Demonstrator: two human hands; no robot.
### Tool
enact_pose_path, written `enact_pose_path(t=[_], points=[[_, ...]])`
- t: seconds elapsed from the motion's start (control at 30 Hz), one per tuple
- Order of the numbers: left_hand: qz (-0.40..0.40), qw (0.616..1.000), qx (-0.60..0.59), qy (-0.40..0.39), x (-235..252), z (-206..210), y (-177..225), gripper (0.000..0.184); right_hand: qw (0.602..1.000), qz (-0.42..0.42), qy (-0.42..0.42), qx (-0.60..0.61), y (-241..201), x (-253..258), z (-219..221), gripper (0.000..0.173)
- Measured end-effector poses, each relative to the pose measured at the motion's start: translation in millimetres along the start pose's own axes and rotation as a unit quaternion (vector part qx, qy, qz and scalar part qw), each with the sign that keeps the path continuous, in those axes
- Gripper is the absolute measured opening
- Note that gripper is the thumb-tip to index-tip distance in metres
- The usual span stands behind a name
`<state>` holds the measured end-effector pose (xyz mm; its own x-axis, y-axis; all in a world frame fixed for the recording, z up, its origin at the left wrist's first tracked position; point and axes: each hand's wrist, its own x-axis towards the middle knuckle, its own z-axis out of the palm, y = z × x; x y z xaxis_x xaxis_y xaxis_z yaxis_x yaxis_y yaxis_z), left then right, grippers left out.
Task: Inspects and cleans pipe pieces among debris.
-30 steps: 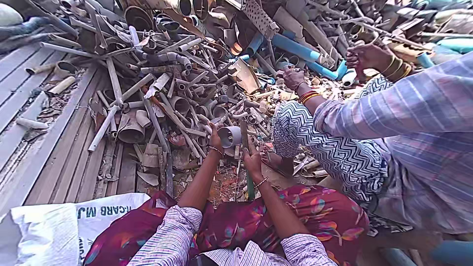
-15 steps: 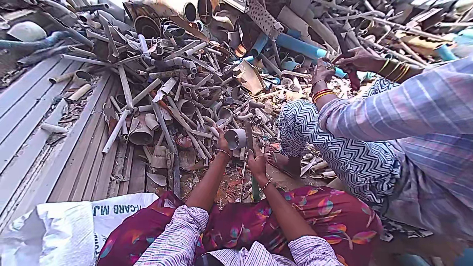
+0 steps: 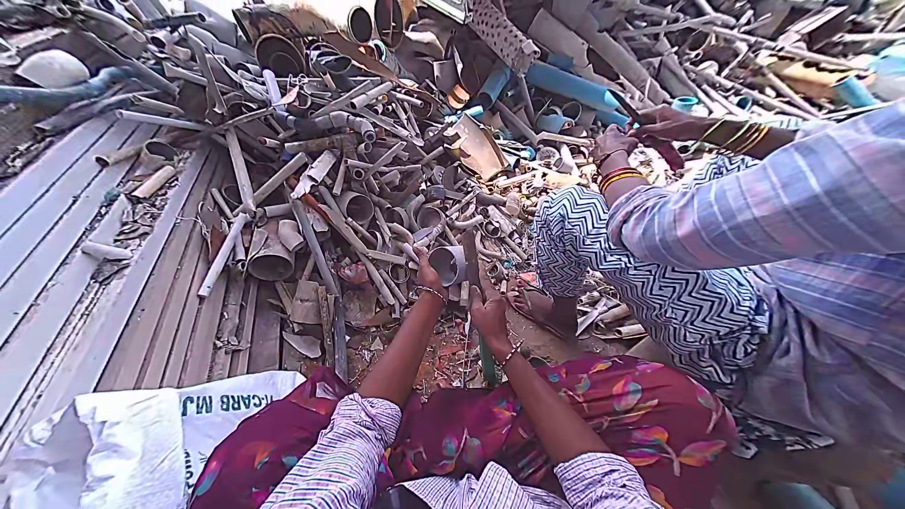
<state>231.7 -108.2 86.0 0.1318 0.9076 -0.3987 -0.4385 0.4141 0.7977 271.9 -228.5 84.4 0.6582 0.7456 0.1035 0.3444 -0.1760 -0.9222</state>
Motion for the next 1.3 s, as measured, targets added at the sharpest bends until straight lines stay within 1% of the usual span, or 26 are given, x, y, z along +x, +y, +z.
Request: enact_pose_path(t=[0.03,0.07,0.13,0.17,0.27,0.3,0.37,0.4,0.47,0.5,0.6,0.63,0.7,0.73,0.77,0.83,0.87,0.97,1.0,1.07,1.1,1.2,1.23,1.3], points=[[-0.004,1.000,-0.005,0.007,-1,2,1,0.072,1.000,-0.026,0.005,0.002,-2,-2,2,0.047],[-0.007,1.000,-0.009,0.013,-2,2,1,0.071,1.000,-0.017,0.004,0.006,-1,-1,2,0.046],[-0.012,1.000,-0.006,0.022,-5,3,0,0.071,0.999,0.044,0.005,0.007,5,4,-1,0.045],[-0.018,1.000,-0.006,0.015,-6,3,0,0.072,0.999,0.049,0.007,0.005,6,6,-2,0.045],[-0.021,1.000,-0.008,0.003,-3,3,0,0.073,1.000,-0.023,0.021,-0.002,-1,0,1,0.048],[-0.018,1.000,-0.009,0.011,-3,2,0,0.073,1.000,-0.020,0.023,-0.004,1,1,0,0.048],[-0.014,1.000,-0.009,0.019,-2,2,-1,0.073,1.000,0.020,0.011,-0.006,6,4,-3,0.049],[-0.017,1.000,-0.008,0.023,-2,2,-1,0.074,1.000,0.019,0.009,-0.007,5,3,-2,0.049],[-0.020,1.000,0.001,0.022,-1,1,-2,0.076,0.999,-0.034,0.029,-0.011,2,-1,4,0.046],[-0.019,1.000,0.005,0.025,-1,2,-3,0.076,0.999,-0.042,0.029,-0.007,2,-1,4,0.046],[-0.015,0.999,0.015,0.037,-3,2,-4,0.075,0.999,0.052,0.004,0.007,8,8,-5,0.049],[-0.020,0.999,0.012,0.035,-4,3,-2,0.074,0.999,0.052,0.004,0.010,7,10,-5,0.048],[-0.035,0.999,0.005,0.013,-3,3,1,0.076,1.000,0.009,0.007,0.012,0,5,-4,0.045],[-0.034,0.999,0.005,0.014,-3,3,2,0.076,1.000,-0.007,0.006,0.007,-4,4,-5,0.045],[-0.027,0.999,0.010,0.019,-2,3,2,0.076,1.000,-0.004,0.010,0.005,-2,5,-4,0.045],[-0.007,0.999,0.029,0.031,-1,0,-2,0.074,0.999,0.049,0.003,0.003,7,9,-6,0.047],[0.007,0.999,0.038,0.030,2,0,-4,0.072,0.999,0.050,-0.002,0.004,7,11,-7,0.047],[0.029,0.998,0.048,0.016,4,0,-6,0.064,1.000,0.000,-0.020,-0.001,-4,5,-5,0.047],[0.030,0.998,0.061,0.008,3,-2,-6,0.063,1.000,0.011,-0.024,-0.002,-2,6,-6,0.046],[0.032,0.995,0.096,-0.020,-1,-5,-3,0.063,0.997,0.071,-0.029,0.000,3,11,-9,0.047],[0.036,0.994,0.103,-0.027,-2,-3,-1,0.063,0.996,0.082,-0.026,0.003,2,13,-11,0.048],[0.039,0.992,0.109,-0.046,-1,-2,2,0.061,0.998,0.052,-0.024,0.011,-8,11,-10,0.045],[0.043,0.991,0.113,-0.053,1,-3,2,0.060,0.997,0.064,-0.031,0.017,-8,13,-11,0.045],[0.047,0.988,0.135,-0.065,-1,-5,0,0.057,0.991,0.124,-0.040,0.044,3,17,-13,0.046]])
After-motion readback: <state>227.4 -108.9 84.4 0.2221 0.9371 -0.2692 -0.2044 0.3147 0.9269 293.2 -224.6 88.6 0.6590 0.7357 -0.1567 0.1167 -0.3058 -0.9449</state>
